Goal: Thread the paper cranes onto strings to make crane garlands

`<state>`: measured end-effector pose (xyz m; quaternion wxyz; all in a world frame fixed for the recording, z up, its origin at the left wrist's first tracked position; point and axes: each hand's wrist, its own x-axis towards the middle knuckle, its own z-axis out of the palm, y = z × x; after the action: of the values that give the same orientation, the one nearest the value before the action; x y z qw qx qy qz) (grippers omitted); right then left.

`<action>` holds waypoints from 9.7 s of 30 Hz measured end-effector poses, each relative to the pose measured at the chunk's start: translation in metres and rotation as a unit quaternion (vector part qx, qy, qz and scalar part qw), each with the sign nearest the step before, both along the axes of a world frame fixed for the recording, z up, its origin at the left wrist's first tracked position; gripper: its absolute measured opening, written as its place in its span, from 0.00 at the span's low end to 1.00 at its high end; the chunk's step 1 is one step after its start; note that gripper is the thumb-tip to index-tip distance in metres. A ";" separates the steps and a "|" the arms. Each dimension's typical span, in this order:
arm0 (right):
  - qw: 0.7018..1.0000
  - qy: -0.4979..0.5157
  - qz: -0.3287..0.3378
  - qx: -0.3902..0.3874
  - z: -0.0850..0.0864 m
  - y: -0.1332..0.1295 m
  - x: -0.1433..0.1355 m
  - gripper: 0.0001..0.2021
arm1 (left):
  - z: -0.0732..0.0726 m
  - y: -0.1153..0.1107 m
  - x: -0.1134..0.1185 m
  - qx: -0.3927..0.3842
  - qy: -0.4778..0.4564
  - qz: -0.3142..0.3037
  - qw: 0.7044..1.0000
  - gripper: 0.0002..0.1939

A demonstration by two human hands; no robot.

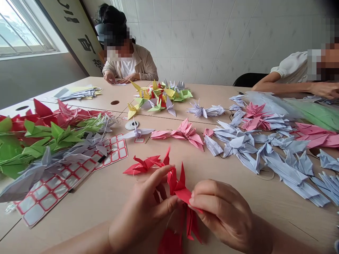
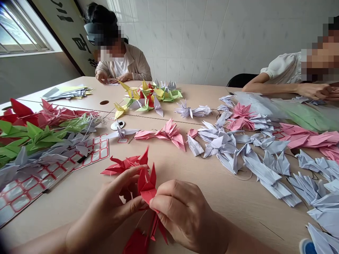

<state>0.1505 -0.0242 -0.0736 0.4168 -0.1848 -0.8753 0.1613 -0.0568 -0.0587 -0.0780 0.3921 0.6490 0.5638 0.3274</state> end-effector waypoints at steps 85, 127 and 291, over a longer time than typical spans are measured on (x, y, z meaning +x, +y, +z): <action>0.956 -0.017 -0.109 -0.272 -0.011 0.006 -0.017 0.10 | -0.006 0.007 -0.009 0.362 0.239 -0.003 0.901 0.23; 0.897 0.015 -0.148 -0.416 -0.028 0.030 -0.006 0.09 | 0.005 0.016 -0.030 -0.005 0.202 0.075 0.977 0.14; 0.985 0.037 -0.149 -0.072 0.003 0.018 0.005 0.14 | 0.016 0.040 0.002 0.173 -0.041 -0.056 0.982 0.11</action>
<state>0.1558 -0.0062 -0.0706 0.4537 -0.3369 -0.8080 0.1667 -0.0549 -0.0183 -0.0618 0.3146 0.7236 0.4446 0.4240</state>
